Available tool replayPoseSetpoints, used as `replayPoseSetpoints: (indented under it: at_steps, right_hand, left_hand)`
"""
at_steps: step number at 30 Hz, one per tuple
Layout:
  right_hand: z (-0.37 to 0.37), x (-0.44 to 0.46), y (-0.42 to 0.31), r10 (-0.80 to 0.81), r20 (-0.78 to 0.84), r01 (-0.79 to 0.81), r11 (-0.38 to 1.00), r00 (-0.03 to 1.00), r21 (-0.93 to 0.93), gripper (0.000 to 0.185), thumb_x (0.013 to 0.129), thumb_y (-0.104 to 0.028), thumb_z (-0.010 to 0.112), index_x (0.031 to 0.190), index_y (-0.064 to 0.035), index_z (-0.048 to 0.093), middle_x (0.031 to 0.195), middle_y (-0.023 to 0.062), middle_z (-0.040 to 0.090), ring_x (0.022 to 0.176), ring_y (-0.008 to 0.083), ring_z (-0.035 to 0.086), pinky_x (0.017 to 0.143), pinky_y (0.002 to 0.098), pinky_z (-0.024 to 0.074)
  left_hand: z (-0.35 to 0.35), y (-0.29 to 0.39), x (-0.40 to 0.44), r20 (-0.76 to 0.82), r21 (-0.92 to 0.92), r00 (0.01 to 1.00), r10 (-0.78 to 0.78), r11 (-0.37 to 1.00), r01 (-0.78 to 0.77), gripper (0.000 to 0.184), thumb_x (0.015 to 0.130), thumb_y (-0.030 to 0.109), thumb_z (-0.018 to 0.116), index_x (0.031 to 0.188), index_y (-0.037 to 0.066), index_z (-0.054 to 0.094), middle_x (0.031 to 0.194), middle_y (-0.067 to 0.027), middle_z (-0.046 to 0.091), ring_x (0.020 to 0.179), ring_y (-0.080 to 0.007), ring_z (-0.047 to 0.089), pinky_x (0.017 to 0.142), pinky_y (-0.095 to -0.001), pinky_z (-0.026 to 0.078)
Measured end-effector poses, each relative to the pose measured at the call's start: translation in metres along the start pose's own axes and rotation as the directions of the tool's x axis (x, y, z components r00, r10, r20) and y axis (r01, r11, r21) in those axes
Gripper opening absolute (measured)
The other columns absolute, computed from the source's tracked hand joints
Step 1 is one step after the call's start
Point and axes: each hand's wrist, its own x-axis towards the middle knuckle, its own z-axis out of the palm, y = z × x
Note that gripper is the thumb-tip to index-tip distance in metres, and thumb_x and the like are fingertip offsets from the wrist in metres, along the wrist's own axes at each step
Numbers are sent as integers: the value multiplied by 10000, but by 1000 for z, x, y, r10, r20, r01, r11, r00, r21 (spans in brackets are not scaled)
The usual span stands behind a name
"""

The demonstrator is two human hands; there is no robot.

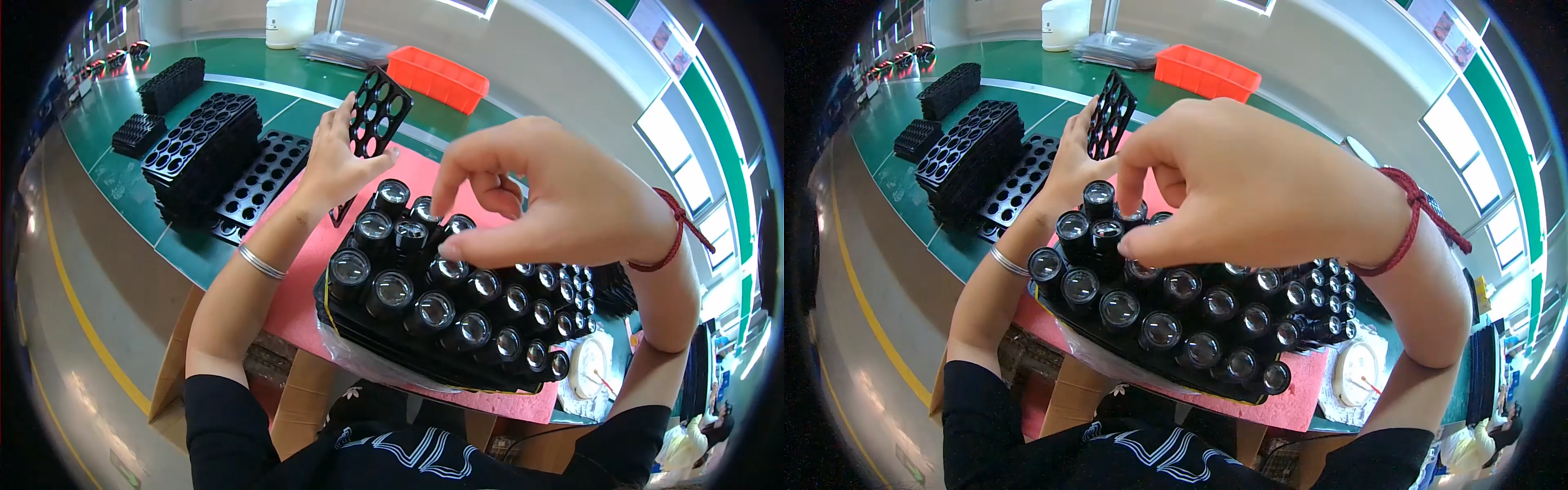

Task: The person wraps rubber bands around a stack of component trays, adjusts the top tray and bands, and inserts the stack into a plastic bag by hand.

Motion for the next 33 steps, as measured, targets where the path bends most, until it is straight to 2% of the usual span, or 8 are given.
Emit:
replayPoseSetpoints:
  at_steps: [5,8,10,13,22,26,31,33]
  right_hand:
    - [3,11,6,37,-21,-36,998,999,46,248,744,-213,750,885,-25,673,542,-19,426,512,59,424,504,241,316]
    - [4,18,7,-51,6,50,998,999,27,245,747,-209,746,892,-22,680,534,-19,423,510,57,425,496,240,313]
    - [2,20,0,42,77,-45,998,996,43,243,751,-204,740,891,-14,683,524,-17,417,503,62,424,485,246,313]
    - [5,22,4,30,109,-36,998,994,59,240,754,-202,736,882,-6,682,519,-20,402,494,65,407,479,252,311]
    - [6,23,-1,-37,100,36,999,994,14,233,729,-185,734,851,2,668,527,-24,352,498,75,374,488,263,306]
    - [7,23,-3,-10,97,9,1000,995,6,235,716,-184,733,845,0,666,532,-25,335,503,82,368,491,270,305]
    - [10,24,2,-96,57,101,992,994,-76,264,718,-214,744,854,-5,658,541,-19,334,504,96,370,490,279,308]
    - [8,21,-4,-49,65,52,997,997,-52,269,726,-225,750,853,-8,657,542,-20,336,506,95,370,491,277,307]
  left_hand:
    - [2,-5,1,4,-12,999,35,999,-34,991,683,395,780,1411,-83,307,1240,-238,466,1176,-342,476,1000,-389,403]
    - [1,-4,1,-1,15,999,45,999,-45,991,683,394,780,1410,-85,306,1239,-240,466,1169,-342,481,992,-388,411]
    - [1,-4,1,0,32,999,45,998,-45,992,683,394,779,1411,-85,305,1239,-240,466,1168,-342,481,990,-389,413]
    - [3,-5,1,-2,-27,1000,19,999,-19,994,685,396,775,1412,-87,300,1245,-242,463,1174,-342,478,987,-389,417]
    - [4,-6,2,1,-85,1000,-20,996,20,1000,686,397,769,1420,-82,287,1264,-247,451,1198,-351,466,993,-392,411]
    - [3,-7,1,8,-42,1000,14,999,-14,1001,685,397,773,1422,-77,288,1265,-243,450,1203,-348,462,999,-388,402]
    - [2,-8,1,0,-39,998,66,997,-66,993,688,391,777,1419,-76,295,1252,-238,454,1184,-349,469,996,-384,404]
    - [0,-5,2,4,-29,999,35,999,-34,987,689,378,783,1413,-85,298,1234,-236,462,1162,-343,479,990,-383,406]
